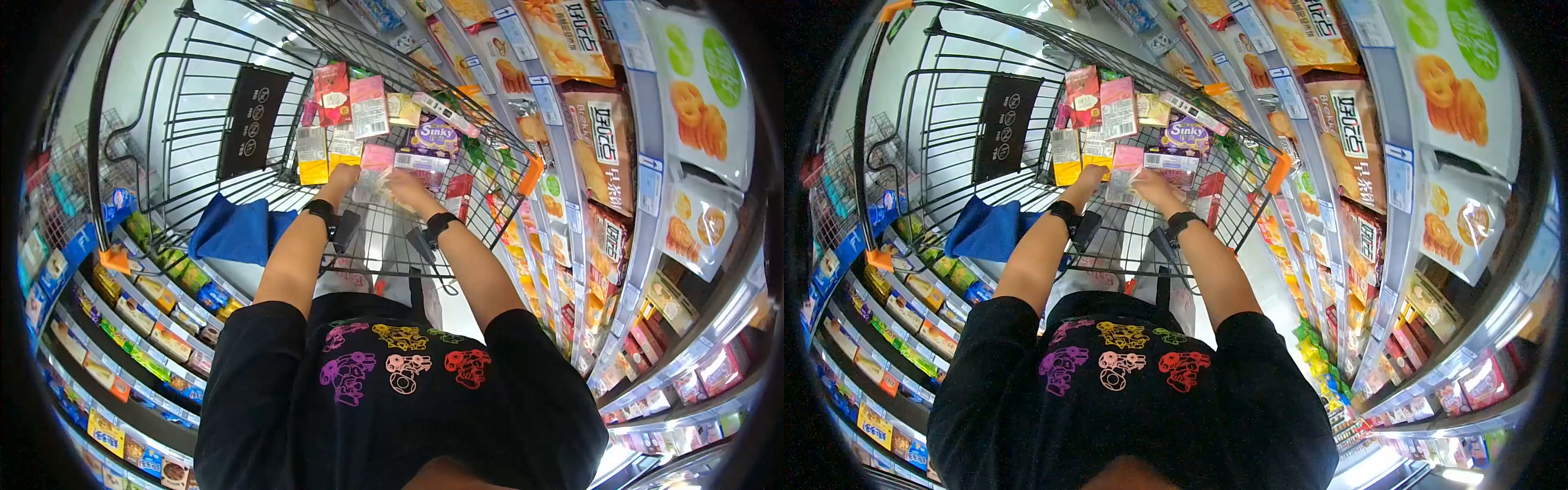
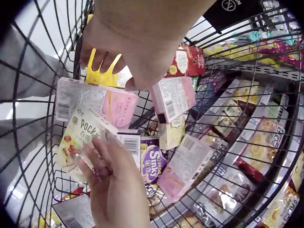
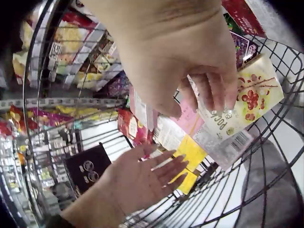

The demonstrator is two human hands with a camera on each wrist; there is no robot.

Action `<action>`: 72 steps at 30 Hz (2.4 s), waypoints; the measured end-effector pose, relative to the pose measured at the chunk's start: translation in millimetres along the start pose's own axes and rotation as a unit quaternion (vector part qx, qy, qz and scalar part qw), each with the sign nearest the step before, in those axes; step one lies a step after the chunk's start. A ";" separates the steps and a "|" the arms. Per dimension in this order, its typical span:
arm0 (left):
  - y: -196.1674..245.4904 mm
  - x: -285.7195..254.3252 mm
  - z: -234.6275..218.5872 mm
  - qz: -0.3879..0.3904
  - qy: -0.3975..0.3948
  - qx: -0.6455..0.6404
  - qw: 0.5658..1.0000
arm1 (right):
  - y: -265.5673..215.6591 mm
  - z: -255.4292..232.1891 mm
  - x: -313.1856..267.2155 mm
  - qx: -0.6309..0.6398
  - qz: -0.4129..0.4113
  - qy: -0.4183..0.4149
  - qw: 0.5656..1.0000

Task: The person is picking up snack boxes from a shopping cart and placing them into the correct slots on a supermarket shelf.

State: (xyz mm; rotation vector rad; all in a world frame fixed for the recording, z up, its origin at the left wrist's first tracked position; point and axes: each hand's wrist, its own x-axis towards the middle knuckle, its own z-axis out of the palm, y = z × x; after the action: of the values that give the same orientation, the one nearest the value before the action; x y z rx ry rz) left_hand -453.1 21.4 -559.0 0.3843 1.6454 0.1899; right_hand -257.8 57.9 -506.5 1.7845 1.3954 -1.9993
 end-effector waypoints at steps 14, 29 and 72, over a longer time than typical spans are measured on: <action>-73.9 76.5 42.0 0.040 -0.077 0.041 0.995 | 25.6 32.8 19.4 -0.123 0.054 -0.170 0.976; 50.4 -28.5 -14.7 0.005 -0.196 0.141 0.970 | 25.2 11.1 -9.3 0.259 0.126 -0.106 0.952; 250.0 -489.6 134.3 0.502 -0.388 -0.053 0.771 | -73.3 -146.5 -468.2 0.455 -0.492 0.156 0.726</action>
State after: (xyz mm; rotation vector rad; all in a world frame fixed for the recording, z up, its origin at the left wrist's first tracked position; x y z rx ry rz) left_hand -251.3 64.6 -32.0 1.0756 0.4667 0.8037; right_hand -58.1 -18.3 -58.9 1.8952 1.9071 -3.5867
